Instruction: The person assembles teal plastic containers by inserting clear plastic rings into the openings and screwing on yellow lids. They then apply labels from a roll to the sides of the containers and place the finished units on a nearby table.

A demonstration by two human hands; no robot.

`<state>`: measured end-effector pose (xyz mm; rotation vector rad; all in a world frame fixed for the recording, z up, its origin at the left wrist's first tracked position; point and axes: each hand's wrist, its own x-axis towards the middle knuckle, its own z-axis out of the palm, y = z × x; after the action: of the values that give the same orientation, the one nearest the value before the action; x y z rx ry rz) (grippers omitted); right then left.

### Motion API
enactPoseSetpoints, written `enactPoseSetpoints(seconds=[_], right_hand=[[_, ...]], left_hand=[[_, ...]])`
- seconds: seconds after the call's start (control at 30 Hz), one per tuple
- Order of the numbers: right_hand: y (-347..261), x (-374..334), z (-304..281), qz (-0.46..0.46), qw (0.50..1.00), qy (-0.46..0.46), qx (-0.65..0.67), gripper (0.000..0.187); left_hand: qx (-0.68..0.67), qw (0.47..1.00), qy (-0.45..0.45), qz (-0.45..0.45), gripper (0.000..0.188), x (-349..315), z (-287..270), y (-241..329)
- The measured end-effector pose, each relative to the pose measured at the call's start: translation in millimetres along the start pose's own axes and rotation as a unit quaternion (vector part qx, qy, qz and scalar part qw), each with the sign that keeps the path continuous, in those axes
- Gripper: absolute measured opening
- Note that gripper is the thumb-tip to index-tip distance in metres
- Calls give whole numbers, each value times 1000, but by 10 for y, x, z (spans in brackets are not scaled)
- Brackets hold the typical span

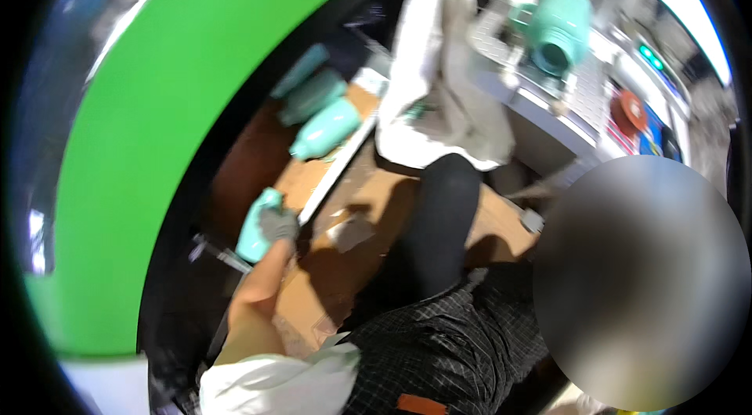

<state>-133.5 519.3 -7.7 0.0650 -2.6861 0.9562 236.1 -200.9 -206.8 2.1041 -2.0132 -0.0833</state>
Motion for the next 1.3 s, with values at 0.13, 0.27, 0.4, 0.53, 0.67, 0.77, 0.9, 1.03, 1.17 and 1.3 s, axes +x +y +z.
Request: enactPoseSetpoints(seconds=[0.13, 0.27, 0.4, 0.53, 0.67, 0.77, 0.9, 1.03, 1.17, 1.3], right_hand=[[168, -643, -647, 71, 982, 151, -84, 30], [-395, -748, -148, 107, 967, 131, 188, 25], [-1283, -875, 5, 256, 860, 15, 442, 28], [-1614, -1078, 352, 191, 843, -62, 499, 28], [-1876, -1020, 803, 70, 861, -162, 477, 31], [-2343, -882, 895, 22, 821, -243, 516, 34], [-2607, -618, 571, -193, 867, -162, 429, 54], [-2386, -627, 513, -230, 826, -195, 476, 65], [-1737, -1597, 684, 15, 906, -138, 399, 61], [-1586, -2183, 476, 146, 883, -162, 416, 55]], left_hand=[[71, 974, -165, 137, 40, 564, -312, -249], [129, 943, -206, 226, 38, 1044, 301, -443], [208, 910, -233, 273, 37, 1142, -18, -391], [203, 866, -242, 388, 37, 1038, -431, -388], [-40, 713, 8, 700, 42, 398, -1645, 336], [-38, 566, 176, 805, 65, -345, -2902, 1299], [-119, 418, 46, 899, 43, -1295, -3620, 2177], [-329, 183, -109, 920, 44, -2441, -3779, 2903], [-388, 337, -209, 832, 75, -3061, -3071, 3001], [-245, 464, -225, 821, 81, -3266, -2568, 2687]])
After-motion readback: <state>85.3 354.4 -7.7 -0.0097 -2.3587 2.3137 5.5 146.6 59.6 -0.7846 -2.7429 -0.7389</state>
